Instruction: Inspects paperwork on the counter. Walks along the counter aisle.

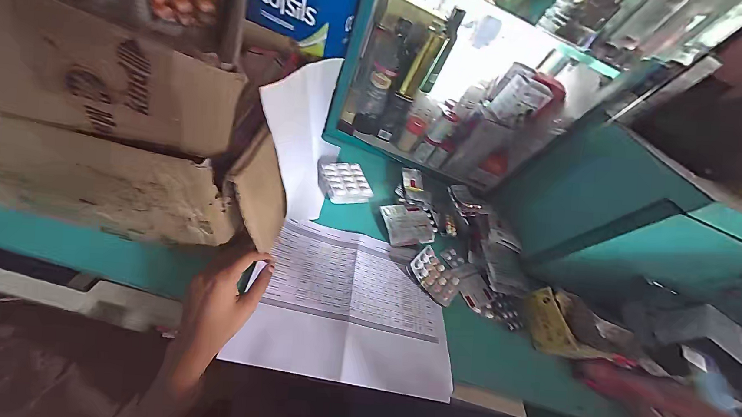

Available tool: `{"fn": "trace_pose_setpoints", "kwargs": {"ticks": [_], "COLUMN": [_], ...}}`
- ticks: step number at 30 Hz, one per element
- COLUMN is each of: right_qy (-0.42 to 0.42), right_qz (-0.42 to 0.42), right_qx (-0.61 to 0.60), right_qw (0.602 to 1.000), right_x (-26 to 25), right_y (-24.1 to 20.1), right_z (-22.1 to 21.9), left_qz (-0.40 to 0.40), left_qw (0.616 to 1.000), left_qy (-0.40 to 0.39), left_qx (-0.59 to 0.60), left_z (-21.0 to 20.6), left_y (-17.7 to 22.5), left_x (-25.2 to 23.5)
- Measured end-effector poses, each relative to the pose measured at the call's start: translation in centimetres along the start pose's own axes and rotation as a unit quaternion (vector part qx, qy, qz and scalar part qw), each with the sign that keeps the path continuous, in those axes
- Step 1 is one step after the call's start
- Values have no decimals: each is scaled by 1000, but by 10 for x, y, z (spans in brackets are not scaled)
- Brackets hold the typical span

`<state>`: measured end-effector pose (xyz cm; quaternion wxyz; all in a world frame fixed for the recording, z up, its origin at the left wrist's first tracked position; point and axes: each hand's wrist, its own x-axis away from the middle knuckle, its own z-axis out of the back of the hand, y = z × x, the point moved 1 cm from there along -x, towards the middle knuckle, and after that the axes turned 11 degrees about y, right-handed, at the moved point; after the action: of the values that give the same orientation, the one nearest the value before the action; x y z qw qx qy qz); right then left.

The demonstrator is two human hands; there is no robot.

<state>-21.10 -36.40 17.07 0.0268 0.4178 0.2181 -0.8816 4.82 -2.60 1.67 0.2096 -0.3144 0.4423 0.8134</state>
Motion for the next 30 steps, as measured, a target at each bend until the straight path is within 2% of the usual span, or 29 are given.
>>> {"fn": "trace_pose_setpoints", "kwargs": {"ticks": [4, 8, 12, 14, 16, 18, 19, 20, 21, 23, 24, 25, 28, 30], "right_qy": [-62, -148, -196, -164, -95, -17, 16, 35, 52, 46, 17, -6, -28, -28], "right_qz": [-53, -93, -116, -82, -44, -50, -86, -149, -239, -400, -430, -440, -474, -497], "right_qx": [157, 175, 178, 178, 167, 83, -10, -144, -287, -516, -583, -622, -660, -662], "right_qw": [984, 969, 957, 967, 980, 995, 996, 978, 926, 756, 689, 648, 583, 561], "right_x": [-23, -20, -20, -19, -17, -15, -12, -8, -3, 7, 14, 19, 25, 24], "right_y": [33, 73, 84, 88, 87, 72, 62, 49, 35, 16, 16, 16, 17, 18], "right_z": [-78, -127, -153, -158, -155, -145, -138, -131, -127, -123, -124, -126, -131, -133], "left_qz": [-5, -13, -6, -12, -25, -42, -50, -57, -62, -60, -61, -60, -59, -67], "left_qw": [1000, 999, 1000, 1000, 999, 997, 997, 996, 995, 989, 985, 983, 987, 989], "left_qy": [-25, -38, -29, -26, -37, -53, -60, -64, -62, -43, -34, -28, -25, -26], "left_qx": [-4, 1, -7, -11, -17, -23, -14, 9, 44, 127, 156, 170, 145, 132], "left_z": [-2, -2, 0, -1, -2, -3, -3, -2, -1, 2, 3, 5, 8, 10], "left_y": [-6, -9, -10, -11, -12, -12, -11, -11, -12, -12, -10, -6, 10, 20], "left_x": [7, 9, 13, 13, 14, 15, 15, 15, 15, 17, 19, 21, 35, 40]}}
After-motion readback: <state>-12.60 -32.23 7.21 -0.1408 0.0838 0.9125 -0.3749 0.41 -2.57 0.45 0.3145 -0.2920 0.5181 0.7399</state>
